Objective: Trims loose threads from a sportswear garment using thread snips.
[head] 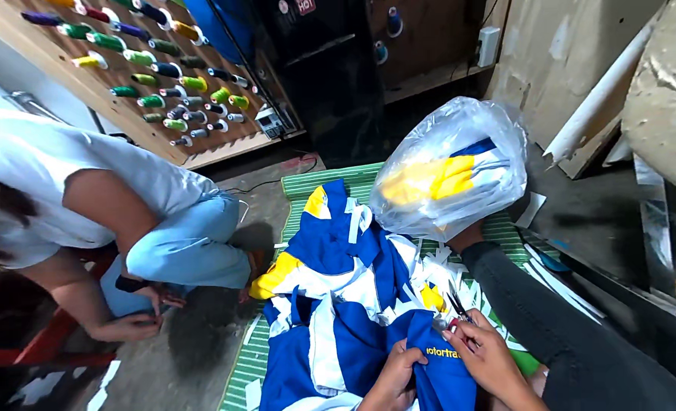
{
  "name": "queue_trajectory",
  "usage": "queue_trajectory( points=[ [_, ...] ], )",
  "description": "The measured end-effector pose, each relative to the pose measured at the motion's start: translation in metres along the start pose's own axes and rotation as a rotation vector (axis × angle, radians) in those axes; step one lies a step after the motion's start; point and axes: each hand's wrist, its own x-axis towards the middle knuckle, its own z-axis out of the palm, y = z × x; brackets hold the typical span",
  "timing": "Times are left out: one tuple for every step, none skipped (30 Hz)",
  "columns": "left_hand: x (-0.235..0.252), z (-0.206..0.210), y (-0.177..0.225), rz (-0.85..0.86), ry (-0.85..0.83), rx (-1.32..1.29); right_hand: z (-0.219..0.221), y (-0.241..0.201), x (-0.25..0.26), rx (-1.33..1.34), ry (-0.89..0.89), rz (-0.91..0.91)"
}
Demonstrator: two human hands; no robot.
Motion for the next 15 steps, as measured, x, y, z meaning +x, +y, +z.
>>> queue_trajectory(
  points=[
    [-0.0005, -0.0002, 0.0004, 0.000, -0.006, 0.001, 0.0002, 0.0000, -0.0004, 0.002, 0.002, -0.004],
    [-0.0009, -0.0002, 0.0006, 0.002, -0.012, -0.001, 0.0005, -0.0001, -0.0008, 0.004, 0.006, -0.009],
    [-0.0013, 0.0000, 0.0009, 0.003, -0.015, -0.002, 0.0009, 0.0000, -0.0011, 0.002, 0.012, -0.016],
    [-0.0017, 0.0003, 0.0013, 0.004, -0.016, -0.001, 0.0012, -0.0002, -0.0011, -0.001, 0.020, -0.024],
    [-0.0020, 0.0005, 0.0019, 0.003, -0.016, 0.002, 0.0014, -0.0008, -0.0011, 0.000, 0.029, -0.034],
    [-0.0022, 0.0008, 0.0023, 0.003, -0.015, 0.005, 0.0017, -0.0012, -0.0012, 0.005, 0.037, -0.042],
    [-0.0024, 0.0010, 0.0025, 0.005, -0.014, 0.007, 0.0020, -0.0014, -0.0014, 0.013, 0.043, -0.050],
    [-0.0025, 0.0009, 0.0025, 0.006, -0.014, 0.010, 0.0026, -0.0014, -0.0016, 0.020, 0.052, -0.057],
    [-0.0024, 0.0007, 0.0025, 0.008, -0.015, 0.011, 0.0028, -0.0015, -0.0019, 0.025, 0.060, -0.065],
    [-0.0023, 0.0005, 0.0023, 0.010, -0.014, 0.011, 0.0028, -0.0016, -0.0023, 0.030, 0.067, -0.072],
    [-0.0023, 0.0004, 0.0021, 0.013, -0.012, 0.009, 0.0029, -0.0014, -0.0023, 0.033, 0.074, -0.080],
    [-0.0022, 0.0002, 0.0018, 0.014, -0.007, 0.011, 0.0031, -0.0008, -0.0023, 0.031, 0.079, -0.090],
    [-0.0022, 0.0000, 0.0016, 0.015, 0.001, 0.020, 0.0035, -0.0003, -0.0023, 0.025, 0.086, -0.098],
    [-0.0023, -0.0002, 0.0014, 0.019, 0.006, 0.034, 0.0036, -0.0002, -0.0022, 0.022, 0.090, -0.104],
    [-0.0024, -0.0003, 0.0012, 0.026, 0.007, 0.046, 0.0036, -0.0001, -0.0021, 0.024, 0.093, -0.108]
  ],
)
